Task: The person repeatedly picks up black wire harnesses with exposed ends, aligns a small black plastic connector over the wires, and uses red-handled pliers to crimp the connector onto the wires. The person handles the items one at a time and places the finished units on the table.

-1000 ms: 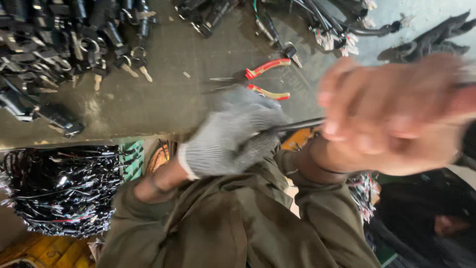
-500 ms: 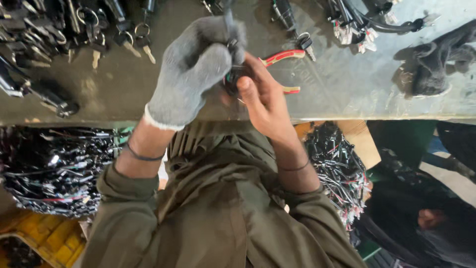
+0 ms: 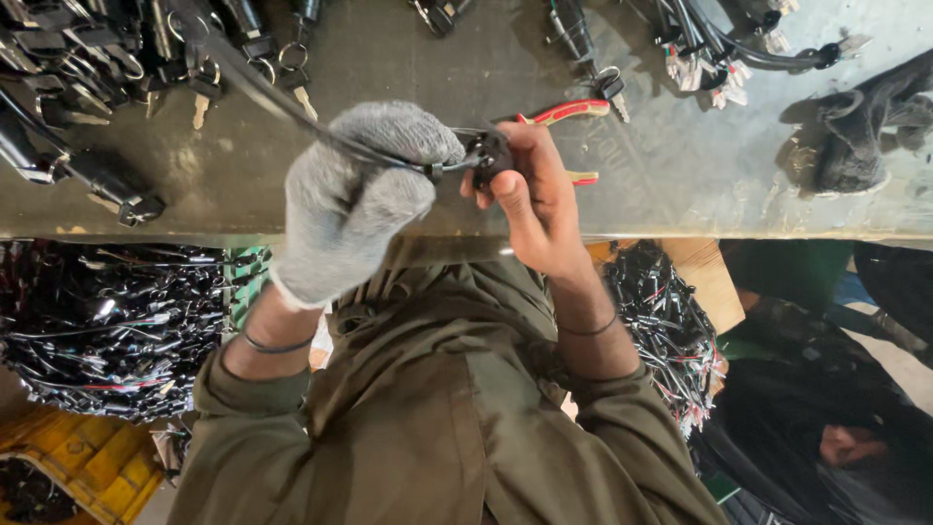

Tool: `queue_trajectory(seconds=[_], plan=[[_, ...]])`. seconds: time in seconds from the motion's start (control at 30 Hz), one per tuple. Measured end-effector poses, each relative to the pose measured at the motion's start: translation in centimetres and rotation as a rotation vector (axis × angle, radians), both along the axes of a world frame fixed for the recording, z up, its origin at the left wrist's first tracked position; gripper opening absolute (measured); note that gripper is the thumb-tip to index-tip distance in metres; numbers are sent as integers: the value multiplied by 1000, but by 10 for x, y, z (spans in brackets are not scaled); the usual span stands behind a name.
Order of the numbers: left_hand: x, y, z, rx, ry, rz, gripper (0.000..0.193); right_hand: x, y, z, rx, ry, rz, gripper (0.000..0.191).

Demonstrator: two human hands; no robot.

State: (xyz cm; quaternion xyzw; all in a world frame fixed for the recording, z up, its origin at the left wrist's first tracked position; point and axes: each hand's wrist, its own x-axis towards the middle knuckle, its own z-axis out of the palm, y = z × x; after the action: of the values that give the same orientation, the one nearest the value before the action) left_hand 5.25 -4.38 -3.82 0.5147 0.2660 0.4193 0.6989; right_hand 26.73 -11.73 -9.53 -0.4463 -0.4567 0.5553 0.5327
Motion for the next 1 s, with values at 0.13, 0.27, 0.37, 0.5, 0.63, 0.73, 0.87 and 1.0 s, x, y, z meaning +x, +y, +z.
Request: queue_trajectory(seconds=[0.13,0.27,0.37,0.5,0.63,0.73,0.87,1.0], plan=[[17,-10,-9,169,80,148,15,-3,-2,-8,93,-136,-59,48],[30,-15,-17,331,210,224,22,-3,-5,-7,175,-356,-147,39],[33,-13,-15,252,280,196,25,-1,-7,-4,170,-364,-135,34],[32,-8,-5,182,267,283,36,0,-6,0,192,-340,-110,30],[30,0,5,485,539,120,32,0,-4,2,327,-450,-124,31],[32,5,9,276,554,32,35,1,-6,4,317,-559,-116,34],[31,8,9,377,474,19,28,-1,-12,6,295,-555,-142,37],[27,2,6,679,542,41,28,-4,-14,4,-44,-122,-118,46]])
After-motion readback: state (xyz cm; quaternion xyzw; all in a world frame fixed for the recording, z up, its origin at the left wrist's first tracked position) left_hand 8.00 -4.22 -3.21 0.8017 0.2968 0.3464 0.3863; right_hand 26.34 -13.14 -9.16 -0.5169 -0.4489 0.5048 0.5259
